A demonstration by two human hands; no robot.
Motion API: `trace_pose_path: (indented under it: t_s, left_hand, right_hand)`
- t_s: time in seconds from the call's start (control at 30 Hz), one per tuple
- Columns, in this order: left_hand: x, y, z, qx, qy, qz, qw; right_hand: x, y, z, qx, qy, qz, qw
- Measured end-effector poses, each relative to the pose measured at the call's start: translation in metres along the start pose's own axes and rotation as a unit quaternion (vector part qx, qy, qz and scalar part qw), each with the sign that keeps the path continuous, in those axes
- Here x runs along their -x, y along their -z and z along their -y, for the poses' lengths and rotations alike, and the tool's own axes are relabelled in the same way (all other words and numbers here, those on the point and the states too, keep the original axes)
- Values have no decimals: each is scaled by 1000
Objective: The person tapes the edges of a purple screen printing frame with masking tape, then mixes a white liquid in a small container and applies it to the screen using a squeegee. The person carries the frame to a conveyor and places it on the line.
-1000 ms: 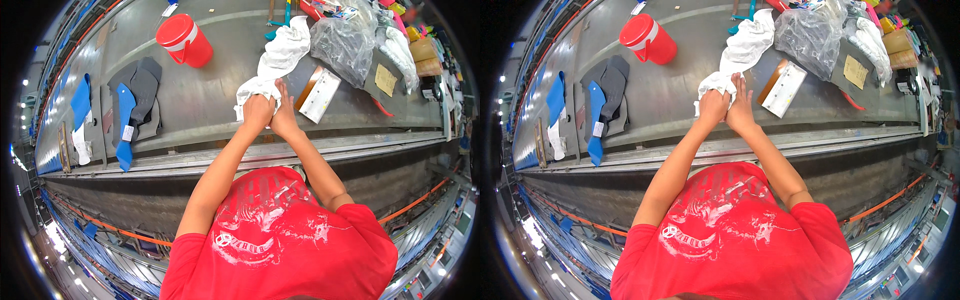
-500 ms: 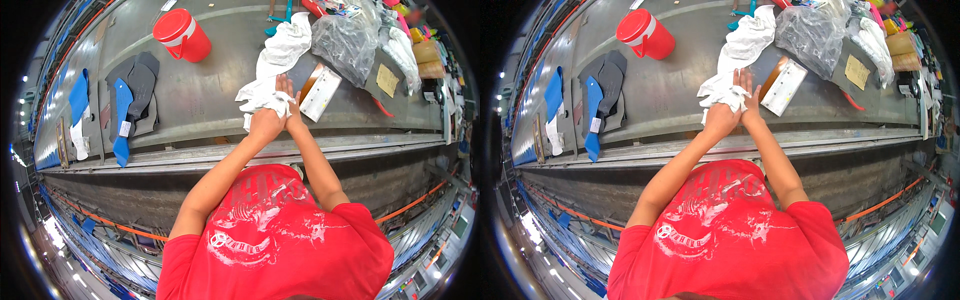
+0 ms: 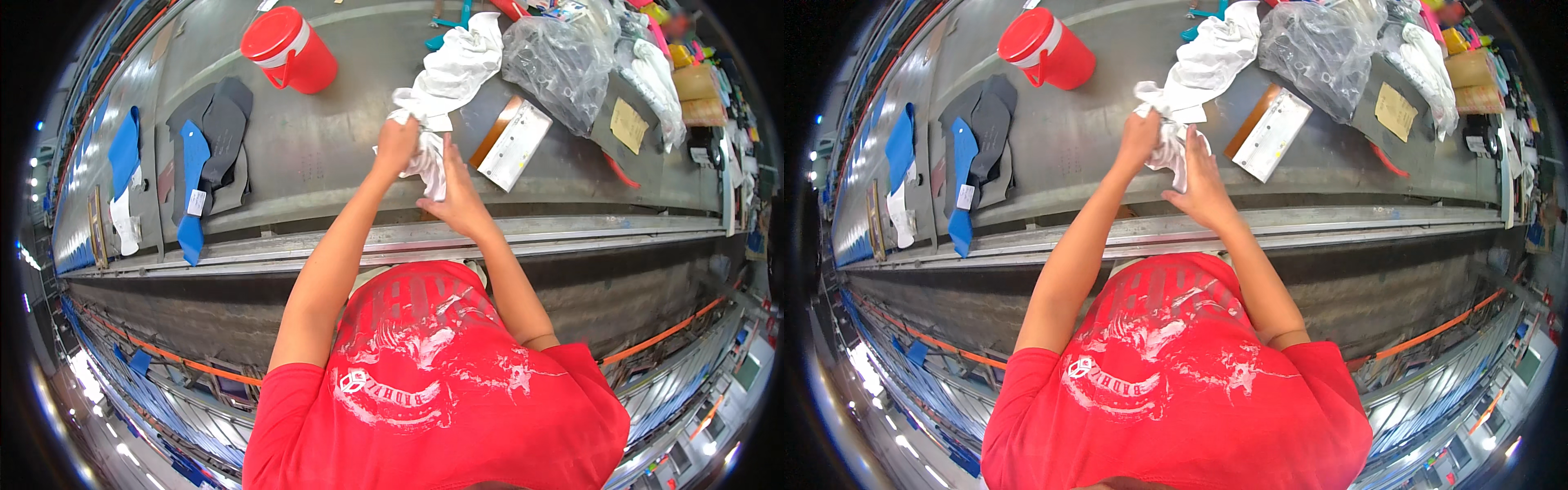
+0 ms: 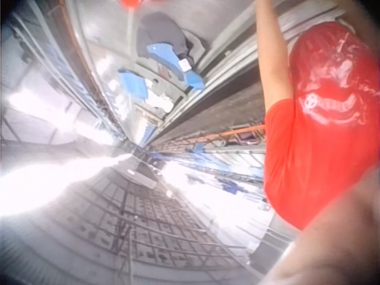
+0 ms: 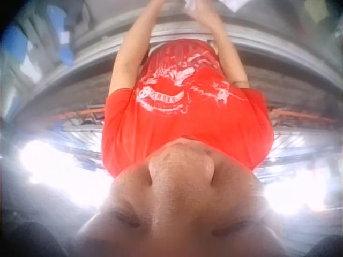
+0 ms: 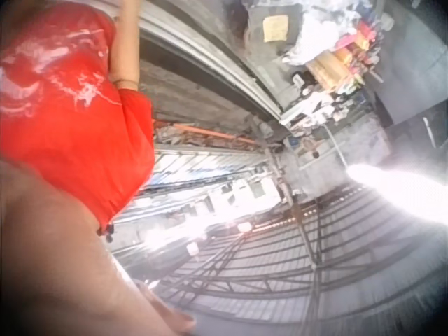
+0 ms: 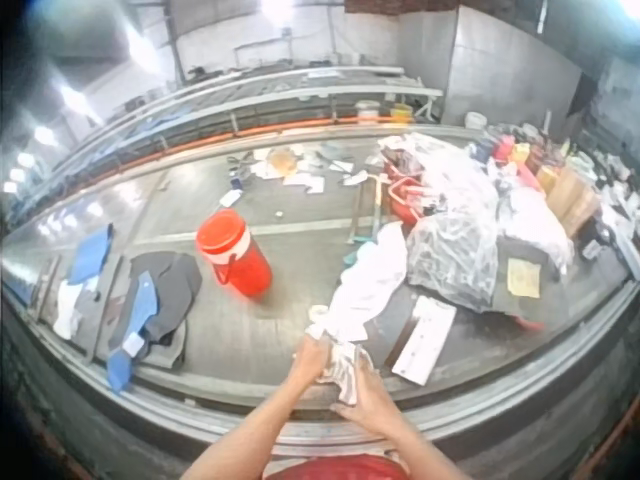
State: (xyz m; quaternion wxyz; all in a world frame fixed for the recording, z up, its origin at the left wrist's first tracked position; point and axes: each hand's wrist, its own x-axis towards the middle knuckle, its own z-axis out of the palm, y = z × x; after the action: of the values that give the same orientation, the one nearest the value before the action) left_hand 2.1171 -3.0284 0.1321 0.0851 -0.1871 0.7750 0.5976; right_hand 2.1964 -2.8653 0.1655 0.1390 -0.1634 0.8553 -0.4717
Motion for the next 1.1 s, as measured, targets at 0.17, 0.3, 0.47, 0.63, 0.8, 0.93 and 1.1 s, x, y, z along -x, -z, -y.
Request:
trace_pose_path:
  t_s: [0.17,0.3,0.47,0.63,0.8,0.93,1.1]
  left_hand:
    - [53,10,-1,157,32,106,981]
    - [90,-17,-7,38,0,170,985]
    - [74,-21,8,36,-35,129,990]
    - [55,-27,15,19,-20,67,997]
    - [47,-9,0,156,96,31,983]
    - [58,15,-26,298,153,46,941]
    - [89,28,-29,-52,-71,144,986]
  right_hand:
    - [-2,14,-17,-1,38,-11,999]
    - [-11,-14,-22,108,112,5,988]
    - [-17,-14,-5,99,48,46,993]
    - [-14,-8,4,32,11,42,999]
    - [-11,12,-3,-168,47,124,977]
    - [-8,18,-1,-277,-8,78,958]
    - [-18,-8,-39,-284,-90,49,953]
